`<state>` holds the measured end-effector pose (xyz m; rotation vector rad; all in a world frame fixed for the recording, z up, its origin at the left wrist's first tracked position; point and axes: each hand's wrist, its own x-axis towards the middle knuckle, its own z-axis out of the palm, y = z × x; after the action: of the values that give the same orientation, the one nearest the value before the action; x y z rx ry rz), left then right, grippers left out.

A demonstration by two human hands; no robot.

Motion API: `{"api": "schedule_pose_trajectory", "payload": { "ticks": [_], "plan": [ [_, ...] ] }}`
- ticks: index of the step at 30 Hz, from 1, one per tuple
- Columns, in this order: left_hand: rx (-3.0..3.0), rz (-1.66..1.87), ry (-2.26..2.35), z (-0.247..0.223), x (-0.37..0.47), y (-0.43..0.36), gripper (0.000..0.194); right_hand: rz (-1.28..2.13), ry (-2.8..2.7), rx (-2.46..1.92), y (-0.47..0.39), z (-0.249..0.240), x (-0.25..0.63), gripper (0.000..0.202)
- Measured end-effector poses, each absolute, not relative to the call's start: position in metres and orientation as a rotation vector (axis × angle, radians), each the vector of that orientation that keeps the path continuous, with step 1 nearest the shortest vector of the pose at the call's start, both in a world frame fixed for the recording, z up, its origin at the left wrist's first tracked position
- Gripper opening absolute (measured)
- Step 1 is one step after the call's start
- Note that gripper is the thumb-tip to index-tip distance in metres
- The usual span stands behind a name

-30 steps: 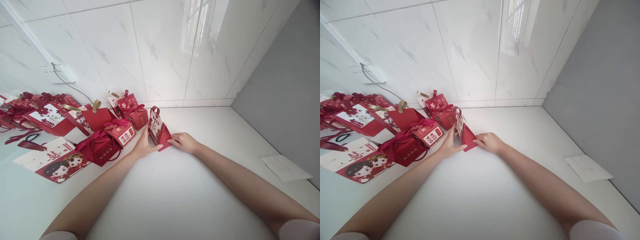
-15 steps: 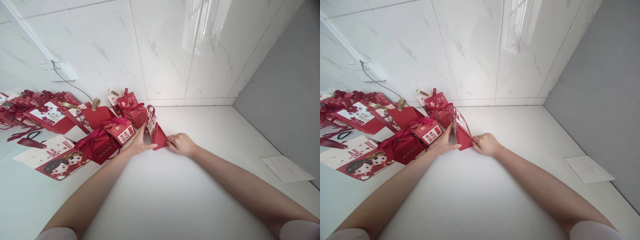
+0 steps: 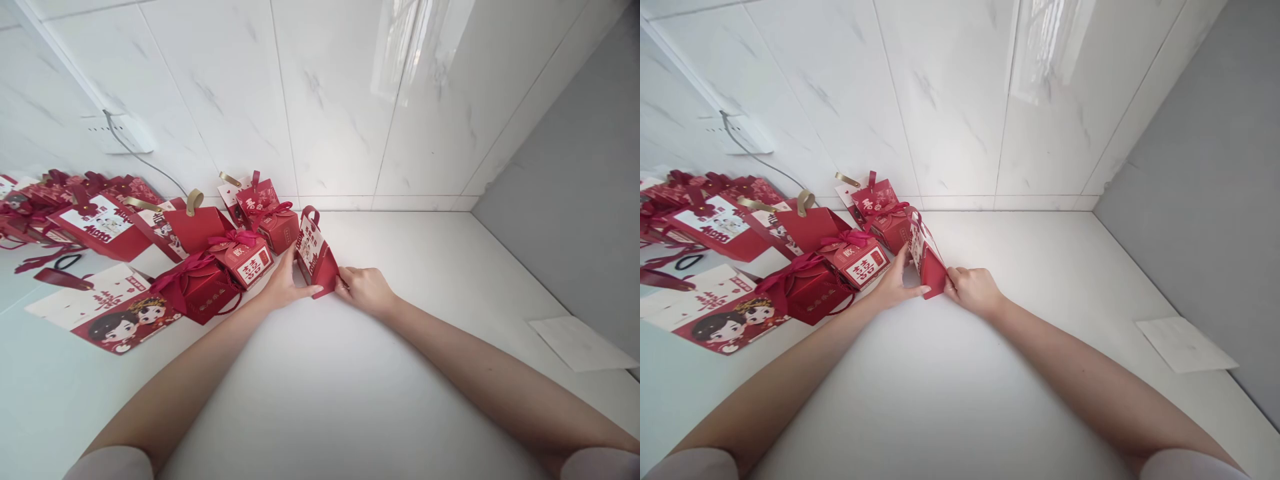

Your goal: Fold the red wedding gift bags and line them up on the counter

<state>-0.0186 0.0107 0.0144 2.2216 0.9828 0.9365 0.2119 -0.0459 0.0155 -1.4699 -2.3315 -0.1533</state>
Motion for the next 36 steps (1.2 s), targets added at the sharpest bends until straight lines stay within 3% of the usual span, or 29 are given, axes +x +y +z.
{"api": "schedule_pose_trajectory", "payload": {
  "ticks": [5, 12, 17, 23, 36],
  "plan": [
    [2.237, 0.939, 1.018, 0.010, -0.020, 0.013, 0.118, 0.008, -2.509, -1.359, -0.042, 0.019, 0.219, 0.032],
    [2.205, 0.875, 0.998, 0.014, -0.025, 0.014, 0.118, 0.055, -2.581, -1.390, -0.046, 0.022, 0.220, 0.020],
    [2.203, 0.941, 0.916, 0.013, -0.023, 0.014, 0.115, -0.209, -2.339, -1.539, -0.045, 0.037, 0.211, 0.038],
    [2.242, 0.959, 0.948, 0.009, -0.019, 0.014, 0.117, -0.468, -2.179, -1.453, -0.038, 0.053, 0.198, 0.042],
    [2.244, 0.946, 0.981, 0.010, -0.019, 0.011, 0.118, -0.285, -2.229, -1.482, -0.044, 0.016, 0.204, 0.043]
  ]
}}
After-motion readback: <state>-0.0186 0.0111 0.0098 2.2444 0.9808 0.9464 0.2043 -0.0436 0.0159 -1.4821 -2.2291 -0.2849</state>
